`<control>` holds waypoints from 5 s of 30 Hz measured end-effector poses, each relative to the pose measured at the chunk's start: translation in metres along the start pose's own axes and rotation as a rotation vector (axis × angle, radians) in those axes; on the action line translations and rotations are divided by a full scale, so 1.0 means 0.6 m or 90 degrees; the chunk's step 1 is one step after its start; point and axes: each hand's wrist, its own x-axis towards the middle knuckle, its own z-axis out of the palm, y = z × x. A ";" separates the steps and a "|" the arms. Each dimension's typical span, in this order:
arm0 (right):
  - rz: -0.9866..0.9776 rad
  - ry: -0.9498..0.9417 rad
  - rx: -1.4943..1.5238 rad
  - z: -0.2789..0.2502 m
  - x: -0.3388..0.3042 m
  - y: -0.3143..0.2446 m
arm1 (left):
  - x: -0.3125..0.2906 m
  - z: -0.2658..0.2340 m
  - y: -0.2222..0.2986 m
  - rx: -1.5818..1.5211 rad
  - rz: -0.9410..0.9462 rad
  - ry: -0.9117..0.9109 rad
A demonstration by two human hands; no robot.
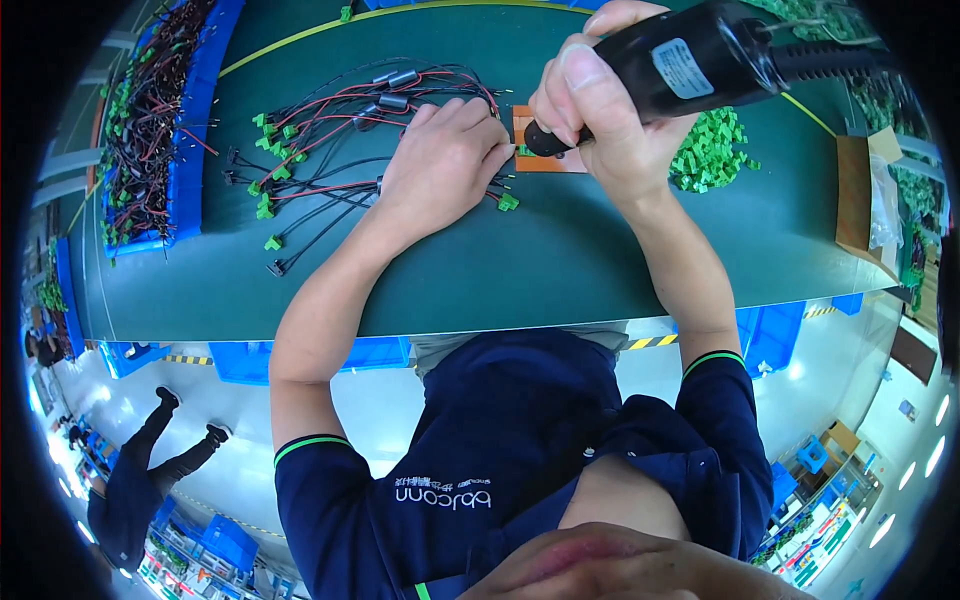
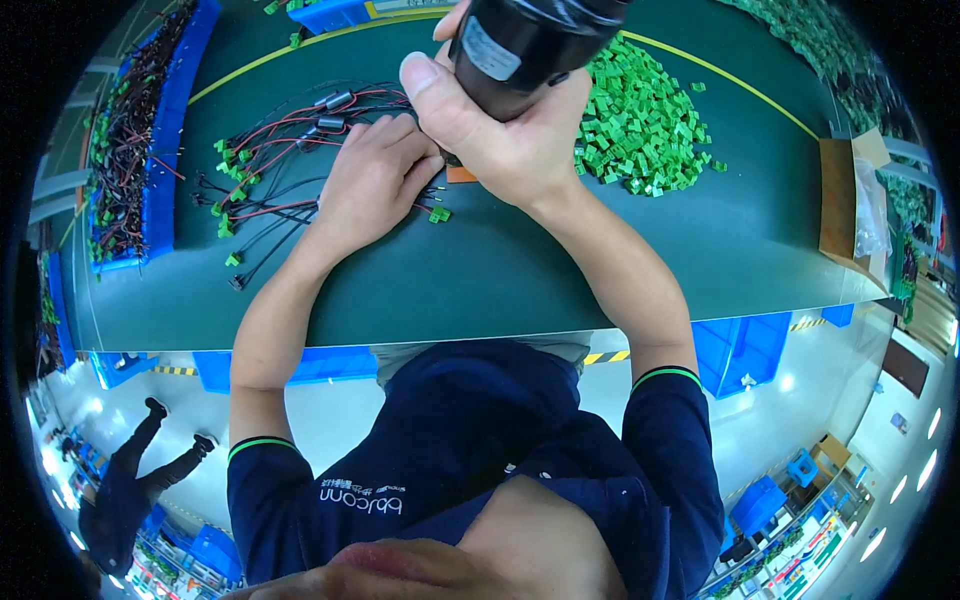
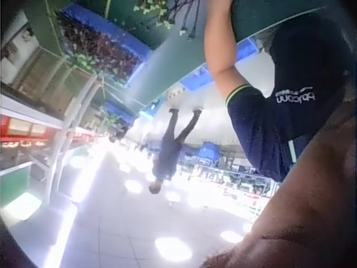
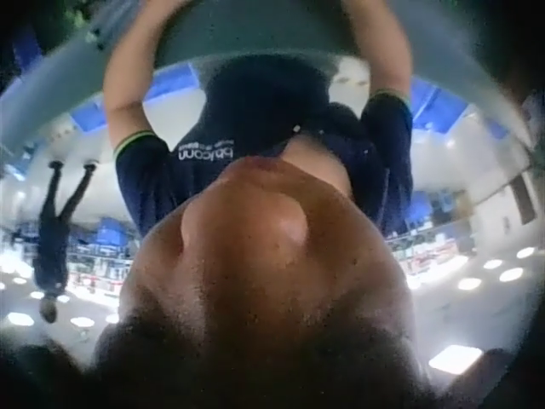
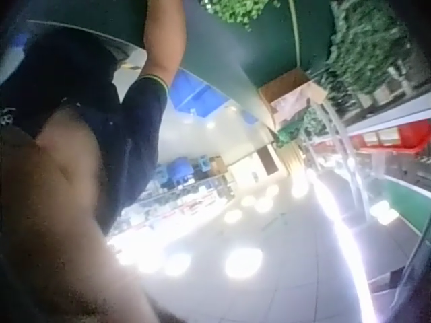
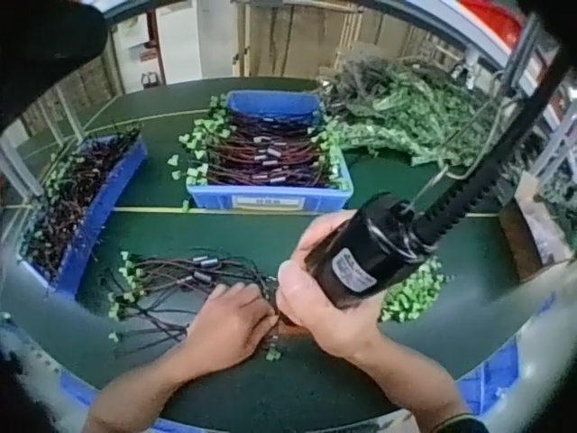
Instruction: The person assembles wiring harnesses and connectors onto a circuit board, using a heat gun to secure the connections.
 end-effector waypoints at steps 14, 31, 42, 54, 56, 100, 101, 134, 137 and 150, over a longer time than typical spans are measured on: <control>-0.084 -0.129 -0.386 -0.015 -0.017 -0.007 | -0.007 0.000 -0.002 -0.005 0.002 0.016; -0.050 -0.251 -0.259 -0.130 -0.003 -0.086 | -0.017 -0.021 -0.007 -0.136 -0.037 0.000; -0.122 -0.315 -1.117 -0.217 -0.081 -0.061 | -0.004 -0.098 -0.063 -0.231 -0.182 0.125; -0.084 0.073 -0.529 -0.246 -0.057 -0.155 | -0.013 -0.090 -0.059 -0.138 0.046 -0.097; -0.146 -0.241 -0.362 -0.230 -0.069 -0.210 | 0.000 -0.072 -0.052 -0.194 0.022 -0.040; -0.090 -0.259 -0.658 -0.124 -0.061 0.041 | 0.020 -0.044 -0.082 -0.159 0.130 -0.042; -0.090 -0.258 -0.659 -0.124 -0.060 0.042 | 0.021 -0.043 -0.084 -0.170 0.121 -0.074; -0.137 -0.220 -0.682 -0.120 -0.072 0.055 | 0.006 -0.043 -0.040 -0.259 -0.041 0.029; -0.137 -0.218 -0.675 -0.120 -0.071 0.055 | 0.007 -0.044 -0.040 -0.254 -0.038 0.027; -0.134 -0.217 -0.679 -0.118 -0.072 0.057 | 0.005 -0.034 -0.049 -0.113 0.082 0.076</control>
